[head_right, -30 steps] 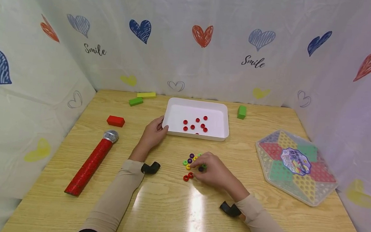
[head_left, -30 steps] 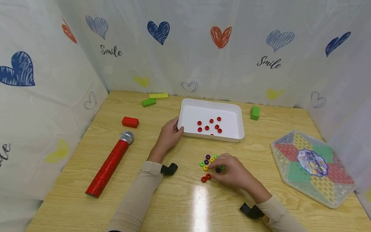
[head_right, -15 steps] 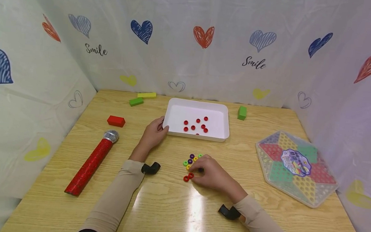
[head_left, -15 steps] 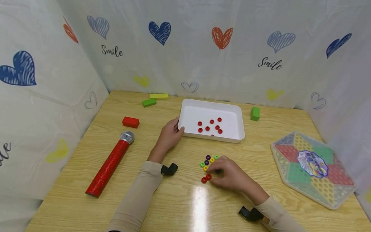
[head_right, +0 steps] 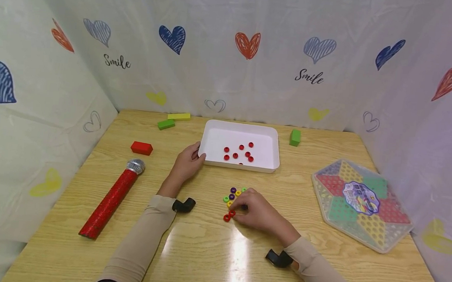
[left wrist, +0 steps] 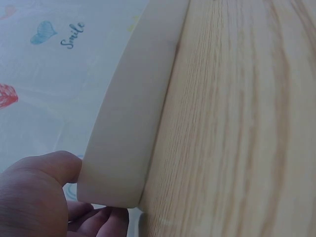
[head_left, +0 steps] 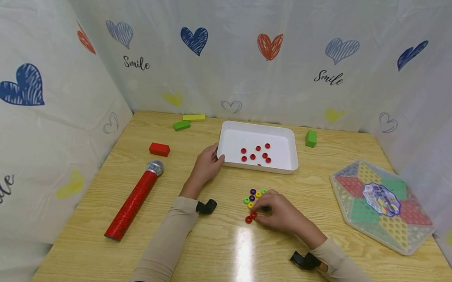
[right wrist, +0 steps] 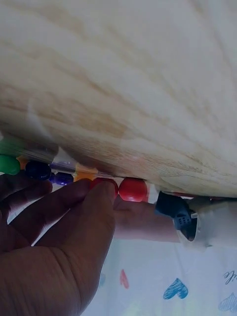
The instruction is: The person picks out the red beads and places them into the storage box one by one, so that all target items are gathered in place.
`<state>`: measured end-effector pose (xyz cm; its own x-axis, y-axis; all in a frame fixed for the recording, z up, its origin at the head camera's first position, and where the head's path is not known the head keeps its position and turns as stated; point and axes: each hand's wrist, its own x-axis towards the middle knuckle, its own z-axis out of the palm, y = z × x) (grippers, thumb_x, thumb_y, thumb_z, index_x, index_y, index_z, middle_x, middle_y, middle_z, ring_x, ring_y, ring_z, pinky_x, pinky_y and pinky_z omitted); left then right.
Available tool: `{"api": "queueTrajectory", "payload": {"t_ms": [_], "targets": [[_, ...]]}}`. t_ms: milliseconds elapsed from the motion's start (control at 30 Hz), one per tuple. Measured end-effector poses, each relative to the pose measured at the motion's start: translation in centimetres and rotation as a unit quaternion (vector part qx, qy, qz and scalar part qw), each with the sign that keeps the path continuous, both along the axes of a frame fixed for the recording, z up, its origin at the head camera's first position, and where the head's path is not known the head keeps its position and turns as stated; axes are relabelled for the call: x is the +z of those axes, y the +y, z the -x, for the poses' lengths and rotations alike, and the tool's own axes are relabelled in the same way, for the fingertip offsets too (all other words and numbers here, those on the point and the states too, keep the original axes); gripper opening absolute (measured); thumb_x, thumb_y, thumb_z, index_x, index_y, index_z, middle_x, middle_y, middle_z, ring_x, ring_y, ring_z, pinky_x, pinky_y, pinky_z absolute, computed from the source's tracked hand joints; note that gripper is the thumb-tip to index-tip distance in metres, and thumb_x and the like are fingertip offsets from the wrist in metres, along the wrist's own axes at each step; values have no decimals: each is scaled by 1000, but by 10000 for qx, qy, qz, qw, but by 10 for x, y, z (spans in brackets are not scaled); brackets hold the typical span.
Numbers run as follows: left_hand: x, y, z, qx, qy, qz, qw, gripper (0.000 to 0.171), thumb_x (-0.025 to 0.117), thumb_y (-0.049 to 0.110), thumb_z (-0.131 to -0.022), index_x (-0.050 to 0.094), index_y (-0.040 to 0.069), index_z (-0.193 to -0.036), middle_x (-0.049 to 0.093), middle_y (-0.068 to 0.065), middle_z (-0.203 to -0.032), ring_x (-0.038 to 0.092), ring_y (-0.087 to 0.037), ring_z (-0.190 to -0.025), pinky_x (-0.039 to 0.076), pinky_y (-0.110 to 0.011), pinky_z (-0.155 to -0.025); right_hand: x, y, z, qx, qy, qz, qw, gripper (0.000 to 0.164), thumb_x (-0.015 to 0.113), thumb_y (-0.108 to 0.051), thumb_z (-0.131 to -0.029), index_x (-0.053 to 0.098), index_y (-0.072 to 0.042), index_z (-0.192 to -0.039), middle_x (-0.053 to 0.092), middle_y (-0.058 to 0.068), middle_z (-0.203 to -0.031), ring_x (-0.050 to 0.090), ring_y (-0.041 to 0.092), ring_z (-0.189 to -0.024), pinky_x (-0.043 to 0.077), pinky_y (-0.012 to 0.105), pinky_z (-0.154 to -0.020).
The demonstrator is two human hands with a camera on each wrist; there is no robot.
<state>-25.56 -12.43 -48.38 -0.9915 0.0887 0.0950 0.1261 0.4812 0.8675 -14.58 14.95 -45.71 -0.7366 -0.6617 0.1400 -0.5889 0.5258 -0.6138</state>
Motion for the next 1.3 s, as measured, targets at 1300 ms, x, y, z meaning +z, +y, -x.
{"api": "queueTrajectory", "payload": {"t_ms": [1300], "targets": [[2, 1, -1, 12, 189, 105, 9998, 59, 59, 21, -101, 40, 2, -154, 49, -20, -151, 50, -27, -141, 48, -39, -112, 59, -5, 114, -975, -738, 485, 9913, 22, 80, -12, -86, 80, -11, -108, 75, 11, -112, 65, 39, -109, 55, 50, -91]]}}
